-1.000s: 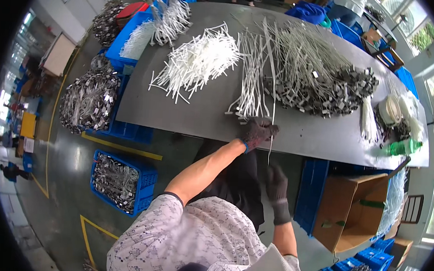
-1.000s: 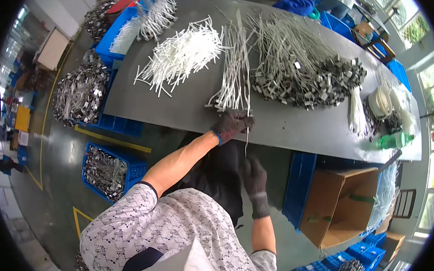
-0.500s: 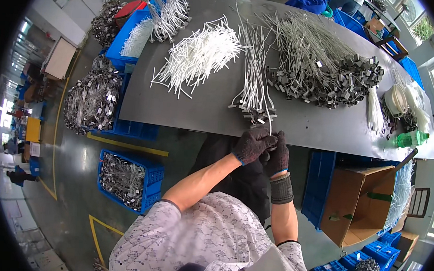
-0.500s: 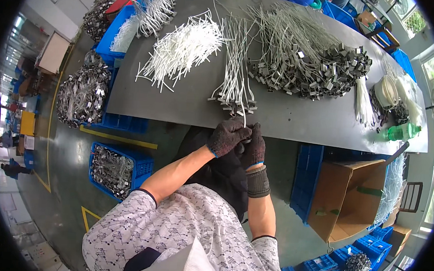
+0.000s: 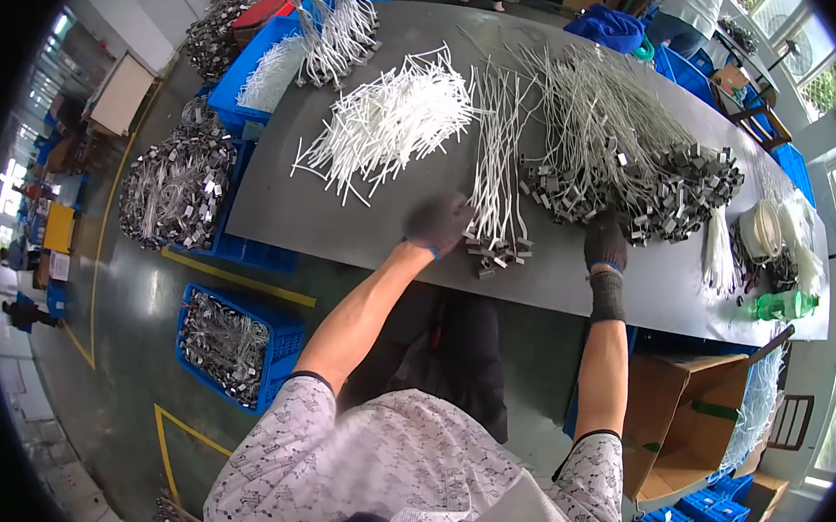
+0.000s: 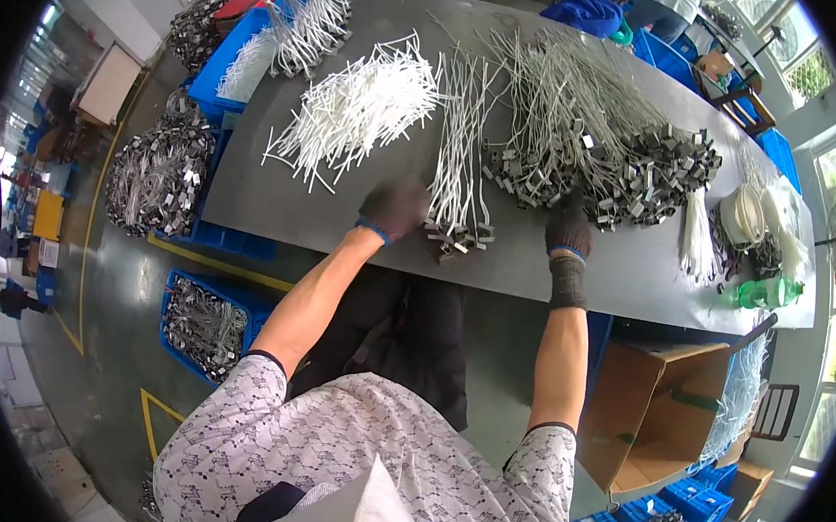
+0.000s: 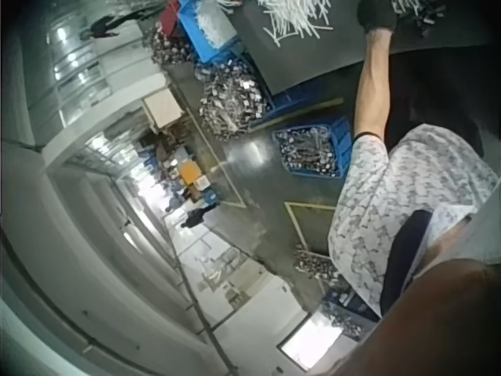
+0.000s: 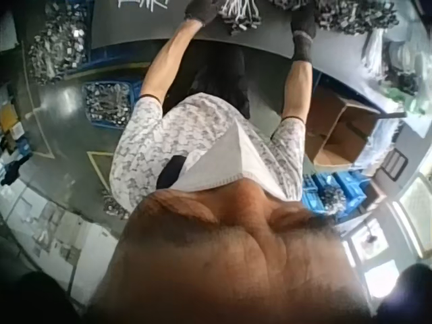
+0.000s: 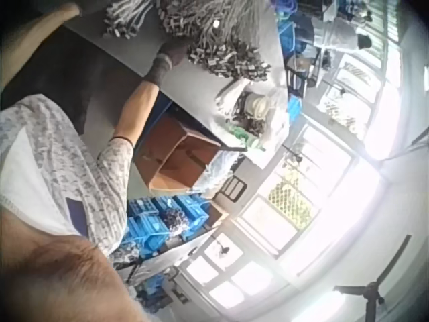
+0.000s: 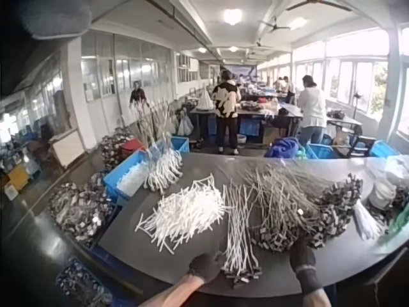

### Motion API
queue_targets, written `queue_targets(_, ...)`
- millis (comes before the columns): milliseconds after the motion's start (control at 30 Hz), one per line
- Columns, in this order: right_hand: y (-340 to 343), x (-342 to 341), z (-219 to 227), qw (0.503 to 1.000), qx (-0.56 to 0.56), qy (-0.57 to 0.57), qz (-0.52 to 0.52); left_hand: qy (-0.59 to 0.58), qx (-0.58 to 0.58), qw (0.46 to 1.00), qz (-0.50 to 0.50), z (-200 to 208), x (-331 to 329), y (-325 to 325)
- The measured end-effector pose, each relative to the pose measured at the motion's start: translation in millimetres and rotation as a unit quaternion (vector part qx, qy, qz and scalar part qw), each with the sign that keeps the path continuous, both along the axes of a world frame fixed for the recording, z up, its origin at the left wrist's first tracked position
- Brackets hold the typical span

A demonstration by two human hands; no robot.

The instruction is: The recorder is manually assembling wiring harnesses by attaching plastic components to bundles of wires at a factory workbench.

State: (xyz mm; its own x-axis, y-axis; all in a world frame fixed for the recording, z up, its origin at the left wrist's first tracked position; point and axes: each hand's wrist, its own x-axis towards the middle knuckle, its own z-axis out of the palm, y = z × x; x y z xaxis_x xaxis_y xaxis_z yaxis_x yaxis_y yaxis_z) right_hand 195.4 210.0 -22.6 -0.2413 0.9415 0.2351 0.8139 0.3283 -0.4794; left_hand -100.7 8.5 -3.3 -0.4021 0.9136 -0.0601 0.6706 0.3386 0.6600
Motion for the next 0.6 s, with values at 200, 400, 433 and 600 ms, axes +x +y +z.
queue_targets(200,-16.4,5.6,-14.6,0.998,-0.028,-0.025,-0.058,0.25,-0.009,0.917,0.312,-95.4,-124.5,-39.7)
queue_targets(400,-37.3,48.8,-45.8,0.887,-0.387,0.227,-0.11,0.218,-0.165,0.935,0.225,-95.9,-164.6,-27.9)
queue_targets(433,-52.4,56.4,-42.3,0.811,-0.465,0.339,-0.102,0.204,-0.183,0.937,0.215,-86.7,-160.3,-23.7)
queue_targets(600,-138.5,109.8,-43.6,0.855,-0.403,0.294,0.142,0.15,-0.221,0.943,0.196,-113.4,-183.0,-37.7)
